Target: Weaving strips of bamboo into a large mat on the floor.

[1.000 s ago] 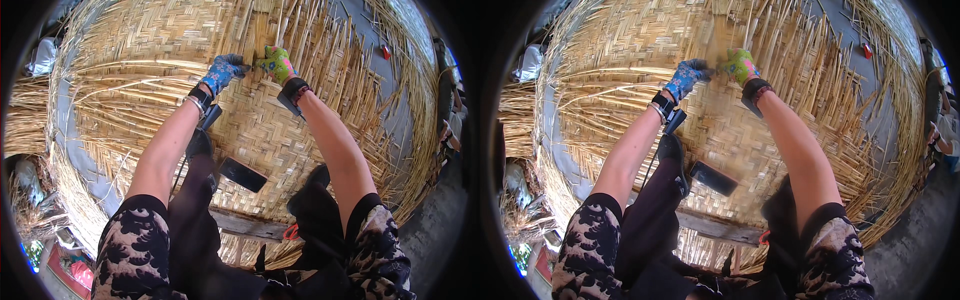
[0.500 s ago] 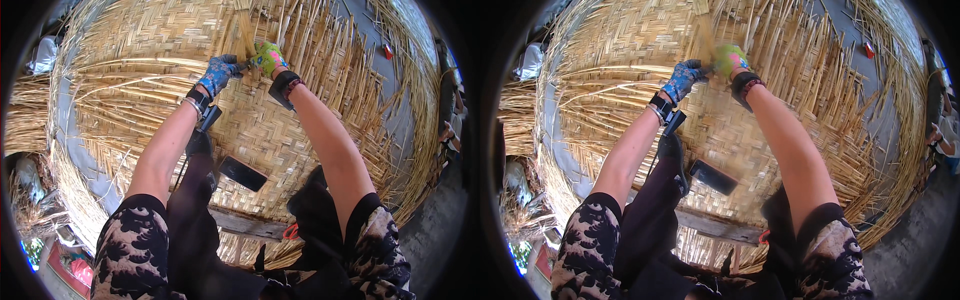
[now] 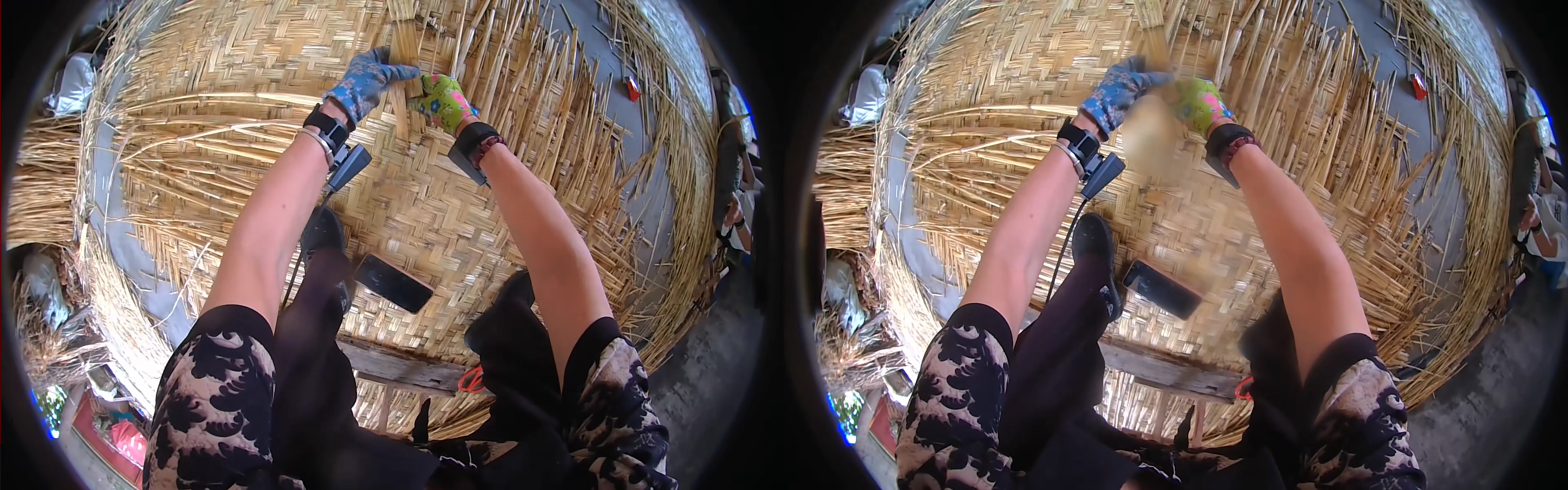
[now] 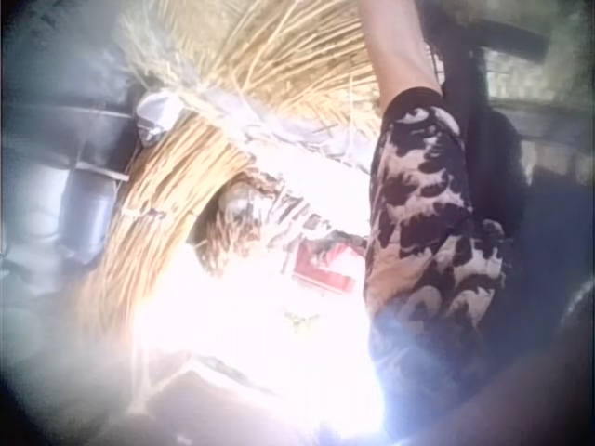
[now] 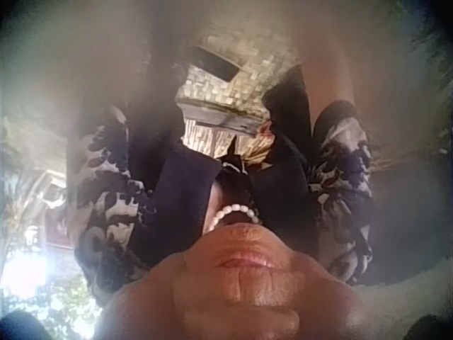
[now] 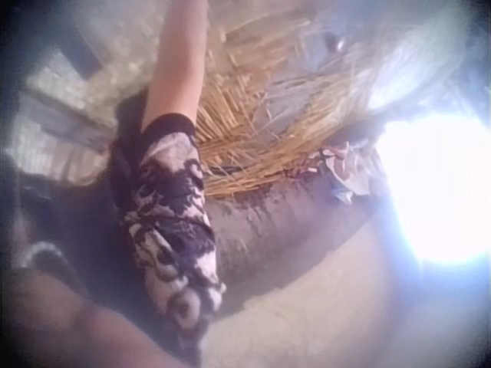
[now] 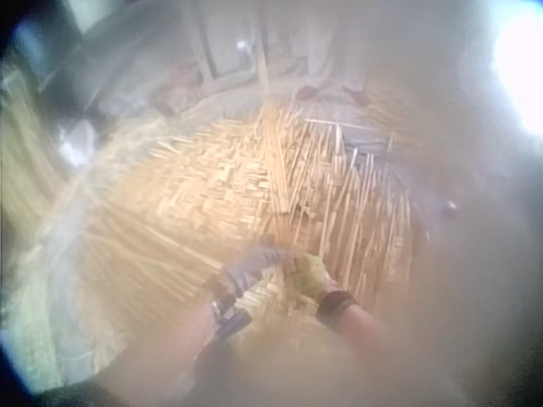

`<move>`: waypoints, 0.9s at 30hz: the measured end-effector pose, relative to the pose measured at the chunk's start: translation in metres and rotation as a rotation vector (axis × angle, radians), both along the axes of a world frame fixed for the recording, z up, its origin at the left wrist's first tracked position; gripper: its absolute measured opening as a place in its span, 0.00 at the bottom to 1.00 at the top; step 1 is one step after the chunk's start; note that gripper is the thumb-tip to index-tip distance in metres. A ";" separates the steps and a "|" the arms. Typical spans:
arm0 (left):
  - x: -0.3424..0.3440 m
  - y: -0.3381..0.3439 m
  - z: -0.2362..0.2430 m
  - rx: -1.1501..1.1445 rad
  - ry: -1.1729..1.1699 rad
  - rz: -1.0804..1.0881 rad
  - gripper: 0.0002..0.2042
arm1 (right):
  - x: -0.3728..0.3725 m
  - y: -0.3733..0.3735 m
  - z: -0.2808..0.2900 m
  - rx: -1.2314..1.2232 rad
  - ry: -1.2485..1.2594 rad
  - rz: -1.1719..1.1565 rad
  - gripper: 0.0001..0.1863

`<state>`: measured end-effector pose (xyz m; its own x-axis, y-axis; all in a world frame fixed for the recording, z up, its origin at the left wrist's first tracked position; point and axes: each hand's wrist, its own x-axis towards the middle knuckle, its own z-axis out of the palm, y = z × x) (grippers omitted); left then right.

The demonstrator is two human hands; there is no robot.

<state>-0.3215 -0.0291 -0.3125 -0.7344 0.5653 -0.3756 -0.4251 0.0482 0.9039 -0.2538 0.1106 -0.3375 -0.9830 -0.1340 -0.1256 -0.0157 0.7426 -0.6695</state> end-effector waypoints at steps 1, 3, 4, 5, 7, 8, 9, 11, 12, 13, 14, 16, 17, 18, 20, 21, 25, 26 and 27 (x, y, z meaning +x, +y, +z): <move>0.000 0.004 -0.001 -0.034 0.050 0.014 0.13 | 0.000 0.003 -0.009 0.003 0.001 -0.001 0.09; 0.000 0.018 -0.007 -0.003 0.122 -0.025 0.14 | 0.003 0.017 -0.036 -0.238 0.250 -0.054 0.10; 0.002 0.020 -0.011 -0.053 0.213 0.007 0.15 | 0.010 0.017 -0.047 -0.237 0.245 -0.054 0.10; 0.003 0.019 -0.013 -0.109 0.310 0.041 0.16 | 0.018 0.011 -0.050 -0.633 -0.018 -0.337 0.10; 0.000 0.015 -0.018 -0.180 0.370 0.053 0.16 | 0.030 -0.001 -0.045 -1.030 -0.305 -0.611 0.11; -0.001 0.012 -0.018 -0.243 0.428 0.061 0.17 | 0.034 -0.004 -0.032 -0.666 -0.245 -0.472 0.11; -0.001 0.007 -0.017 -0.255 0.429 0.062 0.17 | 0.033 -0.008 -0.019 -0.305 -0.179 -0.328 0.10; 0.005 0.012 -0.013 -0.160 0.385 0.045 0.17 | 0.030 -0.001 -0.009 -0.124 -0.157 -0.248 0.10; 0.007 0.011 -0.010 -0.154 0.383 0.043 0.17 | 0.028 0.001 -0.006 0.047 -0.134 -0.161 0.11; 0.007 0.010 -0.010 -0.072 0.296 0.086 0.18 | 0.027 0.005 -0.011 0.055 -0.134 -0.166 0.11; 0.008 0.011 -0.010 0.010 0.207 0.129 0.20 | 0.026 0.008 -0.016 0.126 -0.002 -0.129 0.11; 0.010 0.009 -0.010 -0.003 0.217 0.138 0.19 | 0.016 0.006 -0.016 0.205 0.087 -0.024 0.13; 0.011 0.004 -0.009 -0.025 0.227 0.150 0.18 | 0.016 0.001 -0.011 0.197 0.087 -0.022 0.13; 0.012 0.001 -0.009 -0.033 0.228 0.152 0.18 | 0.017 -0.001 -0.005 0.170 0.013 -0.032 0.13; 0.012 -0.006 -0.008 -0.045 0.246 0.159 0.18 | 0.016 -0.009 0.005 0.136 -0.060 -0.039 0.13; 0.010 -0.010 -0.007 -0.056 0.249 0.161 0.18 | 0.015 -0.011 0.006 -0.023 -0.162 -0.078 0.11; 0.016 0.034 -0.003 -0.053 0.249 0.086 0.19 | 0.033 0.038 -0.078 -0.499 0.073 -0.248 0.10; 0.016 0.031 -0.004 -0.087 0.269 0.057 0.20 | 0.032 0.028 -0.081 -0.514 0.073 -0.243 0.10; 0.015 0.031 -0.006 -0.099 0.271 0.059 0.20 | 0.033 0.019 -0.083 -0.534 -0.115 -0.443 0.12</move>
<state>-0.3061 0.0016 -0.3180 -0.8461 0.4890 -0.2122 -0.1734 0.1240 0.9770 -0.2212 0.1293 -0.4204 -0.9438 0.2034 -0.2604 0.3049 0.2320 -0.9237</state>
